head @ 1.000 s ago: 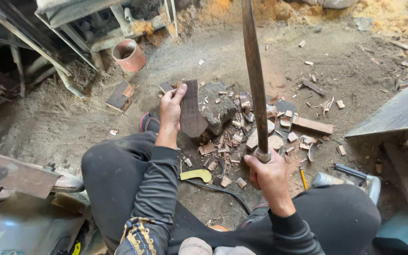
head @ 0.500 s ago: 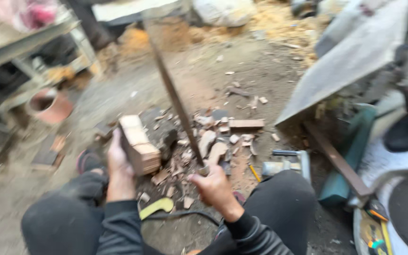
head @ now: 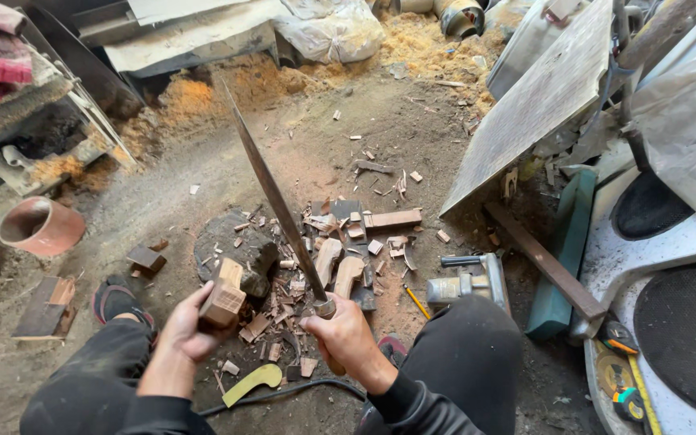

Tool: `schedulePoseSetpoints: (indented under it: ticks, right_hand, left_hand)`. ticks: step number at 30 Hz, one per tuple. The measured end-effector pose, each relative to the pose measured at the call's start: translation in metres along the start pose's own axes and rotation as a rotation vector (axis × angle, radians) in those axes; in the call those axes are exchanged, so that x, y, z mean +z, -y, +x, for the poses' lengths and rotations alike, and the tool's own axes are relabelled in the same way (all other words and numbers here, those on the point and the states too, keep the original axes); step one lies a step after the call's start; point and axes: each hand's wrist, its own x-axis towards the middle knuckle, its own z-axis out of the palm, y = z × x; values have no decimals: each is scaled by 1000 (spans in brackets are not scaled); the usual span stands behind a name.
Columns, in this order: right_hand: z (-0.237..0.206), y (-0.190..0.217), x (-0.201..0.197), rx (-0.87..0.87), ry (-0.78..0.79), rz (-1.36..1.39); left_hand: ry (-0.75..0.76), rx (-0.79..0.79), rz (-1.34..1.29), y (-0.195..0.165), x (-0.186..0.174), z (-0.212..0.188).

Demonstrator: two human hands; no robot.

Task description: The person sits on the ground and uses a large knife to carve a small block of wood placed on a stump. They repeatedly strike the wood to shape it, occasionally pause to inspect the piece, and continue carving until the clip ends.

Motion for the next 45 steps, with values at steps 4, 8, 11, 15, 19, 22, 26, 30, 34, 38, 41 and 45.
schedulePoseSetpoints:
  ticks: [4, 8, 11, 15, 19, 22, 26, 30, 34, 38, 41, 45]
  right_hand:
    - [4, -3, 2, 43, 14, 36]
    - [12, -14, 12, 81, -34, 48]
    - [19, -30, 19, 45, 10, 48]
    - [29, -49, 25, 176, -5, 117]
    - [38, -58, 29, 188, -22, 49]
    - [44, -59, 32, 195, -29, -8]
    - [51, -61, 38, 214, -11, -33]
    - [56, -62, 43, 227, 14, -111]
    - [58, -61, 46, 231, 32, -169]
    - [57, -61, 47, 256, 39, -188]
    - [56, -63, 46, 275, 39, -170]
    - [55, -67, 44, 245, 29, -171]
  left_hand:
    - [-79, 93, 466, -39, -1, -8]
    - [-60, 201, 683, -64, -2, 26]
    - [62, 197, 437, -77, -13, 65]
    - [82, 95, 347, -95, -32, 106]
    - [-140, 11, 176, -92, -41, 128]
    - [-179, 85, 25, -88, -40, 135]
    - [-194, 137, -8, -92, -40, 134]
    - [-223, 342, 174, -94, -41, 128]
    - [-245, 493, 304, -89, -43, 127]
    - [-351, 364, 453, -89, -54, 128]
    - [-480, 300, 496, -92, -63, 127]
    - [-506, 392, 554, -87, -70, 125]
